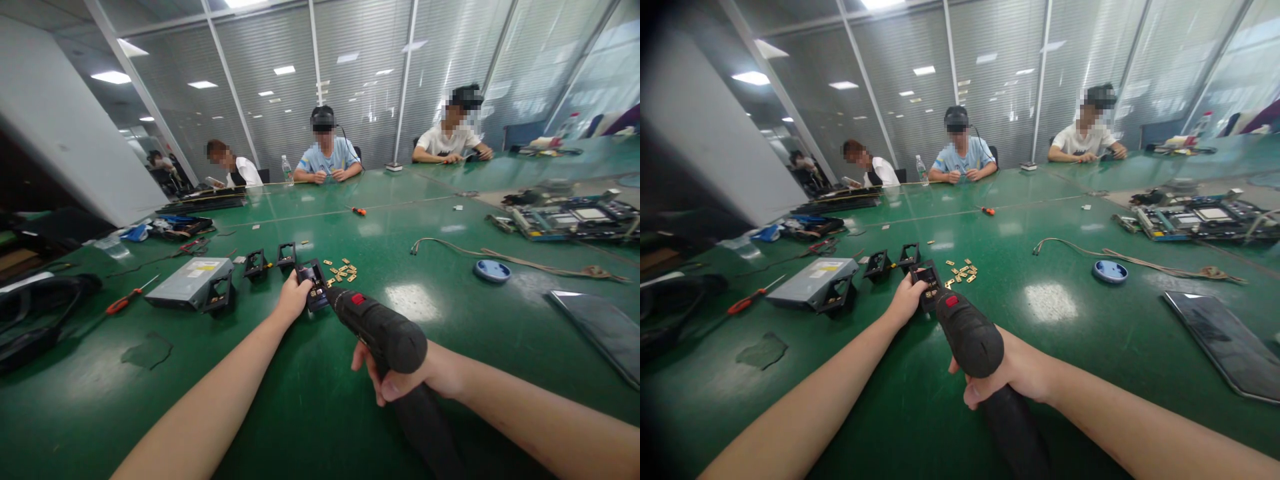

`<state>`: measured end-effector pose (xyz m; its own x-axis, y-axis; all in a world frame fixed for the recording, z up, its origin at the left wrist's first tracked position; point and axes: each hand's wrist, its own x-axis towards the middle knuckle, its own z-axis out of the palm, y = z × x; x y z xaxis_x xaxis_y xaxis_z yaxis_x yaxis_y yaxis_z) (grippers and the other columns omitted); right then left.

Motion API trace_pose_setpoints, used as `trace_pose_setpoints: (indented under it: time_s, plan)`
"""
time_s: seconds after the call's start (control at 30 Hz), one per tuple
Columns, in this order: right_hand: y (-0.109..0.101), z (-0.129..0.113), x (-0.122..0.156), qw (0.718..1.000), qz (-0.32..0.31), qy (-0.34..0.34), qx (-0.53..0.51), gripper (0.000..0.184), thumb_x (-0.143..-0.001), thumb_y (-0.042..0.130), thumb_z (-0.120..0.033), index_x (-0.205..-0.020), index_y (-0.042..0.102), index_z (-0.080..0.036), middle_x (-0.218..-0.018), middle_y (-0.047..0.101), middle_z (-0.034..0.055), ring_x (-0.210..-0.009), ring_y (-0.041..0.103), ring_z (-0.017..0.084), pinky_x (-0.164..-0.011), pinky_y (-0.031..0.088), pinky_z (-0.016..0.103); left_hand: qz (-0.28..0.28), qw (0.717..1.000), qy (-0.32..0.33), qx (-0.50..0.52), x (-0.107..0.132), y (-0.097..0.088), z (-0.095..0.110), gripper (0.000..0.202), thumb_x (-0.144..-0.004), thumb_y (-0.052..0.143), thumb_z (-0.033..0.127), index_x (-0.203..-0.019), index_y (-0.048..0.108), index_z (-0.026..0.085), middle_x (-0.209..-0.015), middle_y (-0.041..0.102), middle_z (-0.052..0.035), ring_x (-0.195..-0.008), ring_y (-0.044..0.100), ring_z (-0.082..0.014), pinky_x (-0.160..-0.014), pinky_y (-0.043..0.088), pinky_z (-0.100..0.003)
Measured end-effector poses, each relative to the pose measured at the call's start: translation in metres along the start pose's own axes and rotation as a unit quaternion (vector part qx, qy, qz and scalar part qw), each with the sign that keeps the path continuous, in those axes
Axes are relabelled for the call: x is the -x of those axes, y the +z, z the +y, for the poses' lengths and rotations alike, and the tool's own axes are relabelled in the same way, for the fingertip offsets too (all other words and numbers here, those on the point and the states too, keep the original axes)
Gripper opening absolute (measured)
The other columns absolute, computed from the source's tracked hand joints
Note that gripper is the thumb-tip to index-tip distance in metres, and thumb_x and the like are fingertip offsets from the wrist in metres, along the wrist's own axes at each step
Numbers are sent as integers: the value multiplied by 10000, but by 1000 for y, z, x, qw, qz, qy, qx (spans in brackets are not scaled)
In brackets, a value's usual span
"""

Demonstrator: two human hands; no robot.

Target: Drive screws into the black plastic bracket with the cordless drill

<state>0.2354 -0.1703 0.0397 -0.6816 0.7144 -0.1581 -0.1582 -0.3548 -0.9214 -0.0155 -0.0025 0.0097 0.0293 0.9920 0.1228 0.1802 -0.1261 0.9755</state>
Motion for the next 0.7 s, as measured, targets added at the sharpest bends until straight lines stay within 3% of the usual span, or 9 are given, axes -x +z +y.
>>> trace_pose_setpoints:
  time_s: [0.3,0.5,0.7]
  plan:
    - [-1,-2,1,999,2,-12,44,585,-558,1017,-316,-1056,771,-132,-737,758,19,-666,723,191,-595,519,260,-12,1000,-6,3,3,0,5,370,-698,712,303,-1053,668,207,-932,733,-31,-893,685,-243,-942,555,-427]
    - [-5,2,-1,998,-6,-18,60,577,-570,1011,-302,-1070,773,-139,-753,754,10,-677,722,183,-604,510,250,-34,994,-56,88,1,0,5,459,-717,733,452,-1101,649,215,-950,730,-36,-905,699,-253,-914,565,-433]
    - [-8,7,-4,996,-12,-33,76,608,-569,1026,-336,-1079,768,-128,-759,747,11,-672,712,177,-599,500,246,-26,992,-62,106,4,-1,7,423,-636,717,327,-1039,654,212,-898,710,-11,-860,677,-227,-887,563,-408]
